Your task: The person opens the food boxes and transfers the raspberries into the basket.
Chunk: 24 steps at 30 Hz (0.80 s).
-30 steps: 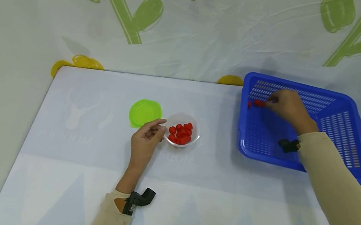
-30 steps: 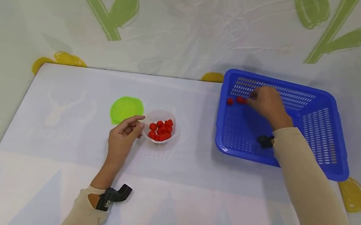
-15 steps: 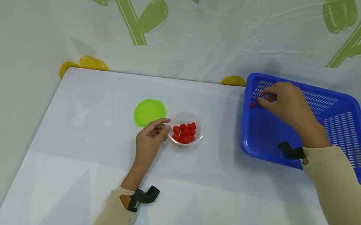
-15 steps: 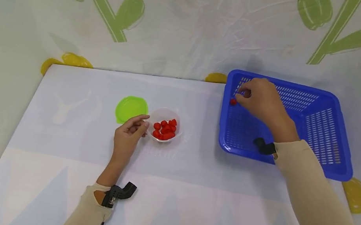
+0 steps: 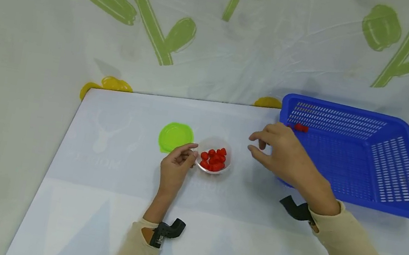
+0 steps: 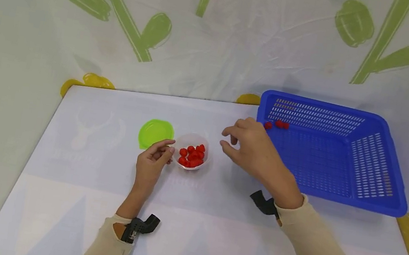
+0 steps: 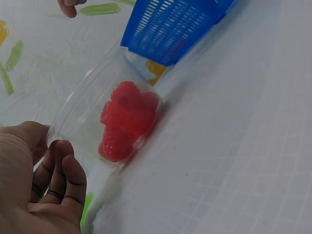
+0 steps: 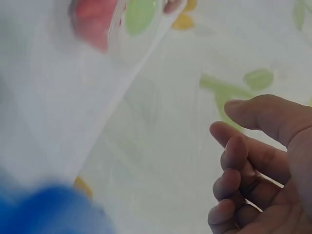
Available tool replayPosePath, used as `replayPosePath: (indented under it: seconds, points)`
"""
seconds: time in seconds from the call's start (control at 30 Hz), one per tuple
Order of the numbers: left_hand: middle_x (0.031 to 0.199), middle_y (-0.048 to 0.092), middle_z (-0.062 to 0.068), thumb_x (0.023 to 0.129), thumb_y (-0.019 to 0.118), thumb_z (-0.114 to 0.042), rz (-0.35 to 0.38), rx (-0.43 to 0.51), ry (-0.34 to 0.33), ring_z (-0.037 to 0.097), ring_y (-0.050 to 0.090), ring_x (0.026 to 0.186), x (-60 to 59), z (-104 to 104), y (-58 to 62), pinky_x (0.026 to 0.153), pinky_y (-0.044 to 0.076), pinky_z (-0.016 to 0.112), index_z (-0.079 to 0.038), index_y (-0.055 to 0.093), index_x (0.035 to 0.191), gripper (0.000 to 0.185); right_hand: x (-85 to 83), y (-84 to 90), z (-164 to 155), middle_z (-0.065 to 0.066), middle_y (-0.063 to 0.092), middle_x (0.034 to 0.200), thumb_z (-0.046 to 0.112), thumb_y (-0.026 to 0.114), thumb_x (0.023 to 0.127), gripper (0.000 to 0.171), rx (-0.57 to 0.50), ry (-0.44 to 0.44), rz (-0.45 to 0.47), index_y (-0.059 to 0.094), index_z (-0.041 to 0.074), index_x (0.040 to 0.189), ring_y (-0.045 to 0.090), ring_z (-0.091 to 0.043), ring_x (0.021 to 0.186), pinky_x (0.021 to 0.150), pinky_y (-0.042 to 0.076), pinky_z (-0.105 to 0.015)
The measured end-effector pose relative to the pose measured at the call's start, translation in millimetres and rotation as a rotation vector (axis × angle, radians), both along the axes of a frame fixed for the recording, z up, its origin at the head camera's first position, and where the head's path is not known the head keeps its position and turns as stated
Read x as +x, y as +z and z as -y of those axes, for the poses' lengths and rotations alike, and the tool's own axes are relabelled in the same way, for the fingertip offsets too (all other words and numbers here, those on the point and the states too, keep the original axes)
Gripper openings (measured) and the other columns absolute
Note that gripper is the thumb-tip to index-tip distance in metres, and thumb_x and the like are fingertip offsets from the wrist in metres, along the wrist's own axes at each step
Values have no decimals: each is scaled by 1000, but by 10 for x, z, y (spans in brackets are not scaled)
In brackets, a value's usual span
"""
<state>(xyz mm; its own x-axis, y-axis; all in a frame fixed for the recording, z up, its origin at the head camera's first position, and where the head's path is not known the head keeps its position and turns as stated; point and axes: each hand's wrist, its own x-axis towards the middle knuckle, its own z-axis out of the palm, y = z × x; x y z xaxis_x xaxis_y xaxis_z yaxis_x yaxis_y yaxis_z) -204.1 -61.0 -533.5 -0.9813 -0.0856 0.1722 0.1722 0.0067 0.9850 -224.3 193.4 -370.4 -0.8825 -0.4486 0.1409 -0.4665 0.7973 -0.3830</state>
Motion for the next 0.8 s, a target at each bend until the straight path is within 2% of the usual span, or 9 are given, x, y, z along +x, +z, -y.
replayPosePath:
  seconds: [0.17,0.43,0.67,0.8]
  points:
    - [91,65,10,95,70,-11,10,1,2,17,61,75,-7,31,-42,68,56,21,-8,72,118,23,37,-216,241,-2,60,78,12,80,84,18,11,73,-58,76,6,101,52,-23,84,72,43,-35]
    - [92,66,7,95,71,-16,-15,32,-19,21,63,77,-13,3,-60,69,59,27,-12,73,118,23,-39,-513,451,-2,61,78,13,80,85,17,4,50,26,77,6,100,51,-20,82,72,44,-33]
    - [91,66,14,95,70,-9,-4,43,-17,18,62,75,-22,9,-4,68,56,21,-4,71,118,24,-141,-721,571,-5,63,81,13,81,84,17,21,83,37,77,4,97,50,-21,79,70,43,-33]
    - [90,65,17,95,68,-3,-4,50,-30,18,61,74,26,31,147,68,56,21,4,69,118,24,-172,-801,657,-3,62,80,14,80,84,15,53,97,8,78,4,95,50,-21,78,69,42,-32]
